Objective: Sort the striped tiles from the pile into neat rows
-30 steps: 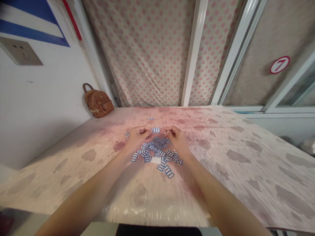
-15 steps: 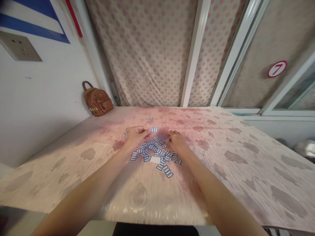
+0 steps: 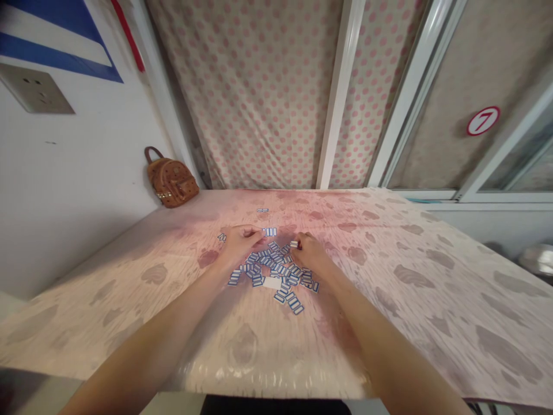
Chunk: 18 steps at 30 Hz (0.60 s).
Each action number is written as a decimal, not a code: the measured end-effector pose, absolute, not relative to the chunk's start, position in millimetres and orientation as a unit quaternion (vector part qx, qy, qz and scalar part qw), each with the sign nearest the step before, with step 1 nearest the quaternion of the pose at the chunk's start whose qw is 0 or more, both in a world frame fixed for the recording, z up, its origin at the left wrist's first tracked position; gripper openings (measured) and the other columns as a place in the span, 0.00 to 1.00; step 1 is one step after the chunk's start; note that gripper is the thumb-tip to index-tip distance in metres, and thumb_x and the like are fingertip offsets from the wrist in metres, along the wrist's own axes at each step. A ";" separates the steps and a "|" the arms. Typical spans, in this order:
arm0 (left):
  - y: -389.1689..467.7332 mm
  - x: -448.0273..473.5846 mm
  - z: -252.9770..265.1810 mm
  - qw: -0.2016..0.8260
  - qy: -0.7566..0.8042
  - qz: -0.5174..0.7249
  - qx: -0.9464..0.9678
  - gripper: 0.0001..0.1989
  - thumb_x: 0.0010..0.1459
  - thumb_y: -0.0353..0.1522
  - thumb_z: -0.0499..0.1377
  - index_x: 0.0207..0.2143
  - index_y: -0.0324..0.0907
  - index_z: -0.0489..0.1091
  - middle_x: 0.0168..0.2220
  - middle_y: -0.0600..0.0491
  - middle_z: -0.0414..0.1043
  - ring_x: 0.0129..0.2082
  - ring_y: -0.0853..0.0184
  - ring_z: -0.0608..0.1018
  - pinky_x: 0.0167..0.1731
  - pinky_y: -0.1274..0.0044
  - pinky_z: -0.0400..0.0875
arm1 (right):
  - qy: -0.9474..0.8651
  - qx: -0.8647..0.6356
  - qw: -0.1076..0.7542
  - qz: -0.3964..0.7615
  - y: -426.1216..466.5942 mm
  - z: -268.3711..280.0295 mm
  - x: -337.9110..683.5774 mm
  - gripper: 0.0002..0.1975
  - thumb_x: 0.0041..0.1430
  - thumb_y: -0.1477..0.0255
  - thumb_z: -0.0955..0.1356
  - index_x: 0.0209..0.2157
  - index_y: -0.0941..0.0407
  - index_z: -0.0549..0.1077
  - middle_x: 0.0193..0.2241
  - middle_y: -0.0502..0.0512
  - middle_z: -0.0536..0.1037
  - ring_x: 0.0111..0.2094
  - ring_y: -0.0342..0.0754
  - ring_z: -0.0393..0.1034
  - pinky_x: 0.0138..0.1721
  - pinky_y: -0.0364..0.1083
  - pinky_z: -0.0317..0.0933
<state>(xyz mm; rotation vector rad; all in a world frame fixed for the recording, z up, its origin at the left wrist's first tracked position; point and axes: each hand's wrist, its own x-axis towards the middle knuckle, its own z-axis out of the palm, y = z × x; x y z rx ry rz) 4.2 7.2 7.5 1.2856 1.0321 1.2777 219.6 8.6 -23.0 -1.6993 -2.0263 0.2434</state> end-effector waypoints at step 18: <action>-1.1 16.1 13.5 0.500 0.442 0.517 0.536 0.03 0.52 0.28 0.64 0.28 0.36 0.77 0.24 0.51 0.78 0.23 0.70 0.79 0.25 0.82 0.72 | -0.595 -0.433 0.520 0.434 -26.3 13.1 189.9 0.13 0.53 0.60 0.70 0.27 0.55 0.66 0.25 0.53 0.79 0.24 0.45 0.72 0.30 0.45 0.67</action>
